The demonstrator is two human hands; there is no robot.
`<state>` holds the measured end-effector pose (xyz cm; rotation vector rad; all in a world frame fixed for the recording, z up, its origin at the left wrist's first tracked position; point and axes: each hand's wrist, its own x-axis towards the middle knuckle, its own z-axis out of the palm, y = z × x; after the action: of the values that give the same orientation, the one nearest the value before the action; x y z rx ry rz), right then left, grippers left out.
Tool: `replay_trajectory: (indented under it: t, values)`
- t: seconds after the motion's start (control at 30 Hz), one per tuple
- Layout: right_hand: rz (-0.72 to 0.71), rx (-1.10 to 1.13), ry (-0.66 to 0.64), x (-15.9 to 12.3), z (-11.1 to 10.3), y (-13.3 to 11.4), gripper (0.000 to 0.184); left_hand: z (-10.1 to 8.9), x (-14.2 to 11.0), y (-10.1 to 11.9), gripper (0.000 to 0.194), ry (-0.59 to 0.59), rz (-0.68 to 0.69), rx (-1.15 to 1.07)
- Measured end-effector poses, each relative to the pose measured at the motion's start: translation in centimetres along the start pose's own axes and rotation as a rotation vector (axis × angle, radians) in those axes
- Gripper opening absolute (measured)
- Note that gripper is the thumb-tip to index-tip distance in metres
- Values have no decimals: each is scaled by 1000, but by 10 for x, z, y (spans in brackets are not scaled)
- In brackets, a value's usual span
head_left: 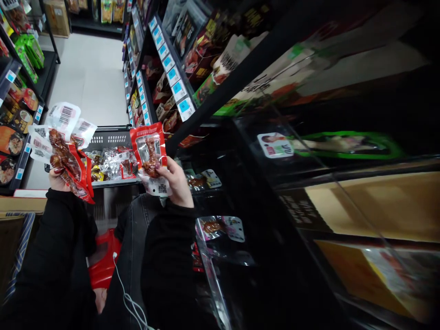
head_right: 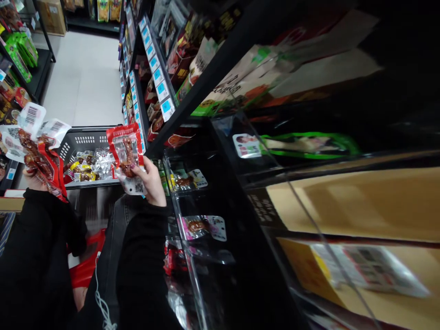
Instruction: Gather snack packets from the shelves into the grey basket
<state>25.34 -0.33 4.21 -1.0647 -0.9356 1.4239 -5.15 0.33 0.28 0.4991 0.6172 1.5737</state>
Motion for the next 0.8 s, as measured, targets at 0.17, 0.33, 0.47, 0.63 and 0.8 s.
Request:
replay_trajectory:
  t: [0.17, 0.33, 0.47, 0.63, 0.8]
  values:
    - [119, -445, 174, 29, -14, 31, 35, 18, -3, 2, 62, 19, 1, -4]
    - [167, -787, 509, 57, -7, 48, 44, 27, -5, 2, 56, -42, -23, 18]
    - [44, -540, 215, 41, 23, 42, 28, 29, -6, 0, 49, -34, -68, 49]
    - [-20, -109, -225, 20, 81, 39, 40, 37, -7, -1, 31, -4, -197, 253]
    - [20, -24, -31, 23, 99, 46, 49, 48, -9, -4, 32, -18, -221, 383]
